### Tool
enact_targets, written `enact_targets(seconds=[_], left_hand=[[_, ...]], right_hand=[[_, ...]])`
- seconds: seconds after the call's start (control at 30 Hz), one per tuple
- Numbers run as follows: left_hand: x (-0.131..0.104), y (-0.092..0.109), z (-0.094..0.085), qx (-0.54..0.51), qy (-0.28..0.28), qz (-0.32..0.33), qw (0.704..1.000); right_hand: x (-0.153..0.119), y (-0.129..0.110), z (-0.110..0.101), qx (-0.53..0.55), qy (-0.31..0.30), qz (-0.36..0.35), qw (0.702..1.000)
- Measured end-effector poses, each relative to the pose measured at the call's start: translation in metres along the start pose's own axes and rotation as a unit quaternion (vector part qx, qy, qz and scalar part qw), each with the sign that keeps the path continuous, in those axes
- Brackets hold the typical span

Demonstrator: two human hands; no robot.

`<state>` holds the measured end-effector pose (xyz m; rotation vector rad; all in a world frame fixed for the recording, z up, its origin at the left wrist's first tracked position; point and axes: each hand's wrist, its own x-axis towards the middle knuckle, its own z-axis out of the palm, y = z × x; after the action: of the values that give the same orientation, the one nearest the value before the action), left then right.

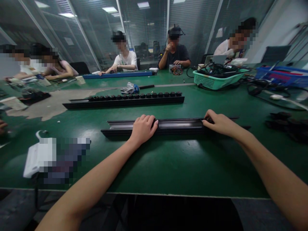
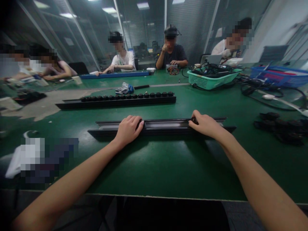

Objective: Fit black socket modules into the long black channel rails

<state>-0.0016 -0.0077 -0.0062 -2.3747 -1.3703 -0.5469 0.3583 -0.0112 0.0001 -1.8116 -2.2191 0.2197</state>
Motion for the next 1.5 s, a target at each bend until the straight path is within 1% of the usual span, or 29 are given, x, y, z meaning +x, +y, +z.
enact_targets(seconds=[0.1, 0.2, 0.33, 0.5, 1.0, 1.27, 1.5], left_hand=[[0.0005, 0.0004, 0.0011, -0.001, -0.001, -0.002, 1.000], [0.0013, 0.0008, 0.0019, -0.002, -0.003, -0.001, 1.000], [0.0024, 0.0017, 0.0018, -0.001, -0.007, -0.001, 1.000], [0.0030, 0.0024, 0.0017, 0.004, -0.005, -0.001, 1.000], [0.0025, 0.0027, 0.0014, -0.001, -0.003, -0.001, 1.000], [0.0027, 0.0032, 0.0006, -0.007, -0.009, -0.007, 1.000], [0.0028, 0.0032, 0.0008, -0.003, -0.007, -0.005, 1.000]], right_hand=[[-0.0042, -0.0028, 0.0051, -0.008, 0.037, 0.000, 0.999], [-0.0070, -0.0042, 0.0079, -0.007, 0.060, 0.003, 0.998], [-0.0080, -0.0029, 0.0089, 0.004, 0.071, 0.013, 0.997], [-0.0086, -0.0015, 0.0083, 0.026, 0.085, 0.010, 0.996], [-0.0100, -0.0038, 0.0056, 0.019, 0.095, 0.002, 0.995], [-0.0093, -0.0015, 0.0044, 0.026, 0.077, 0.009, 0.997], [-0.0087, 0.0013, 0.0040, 0.031, 0.074, 0.012, 0.997]])
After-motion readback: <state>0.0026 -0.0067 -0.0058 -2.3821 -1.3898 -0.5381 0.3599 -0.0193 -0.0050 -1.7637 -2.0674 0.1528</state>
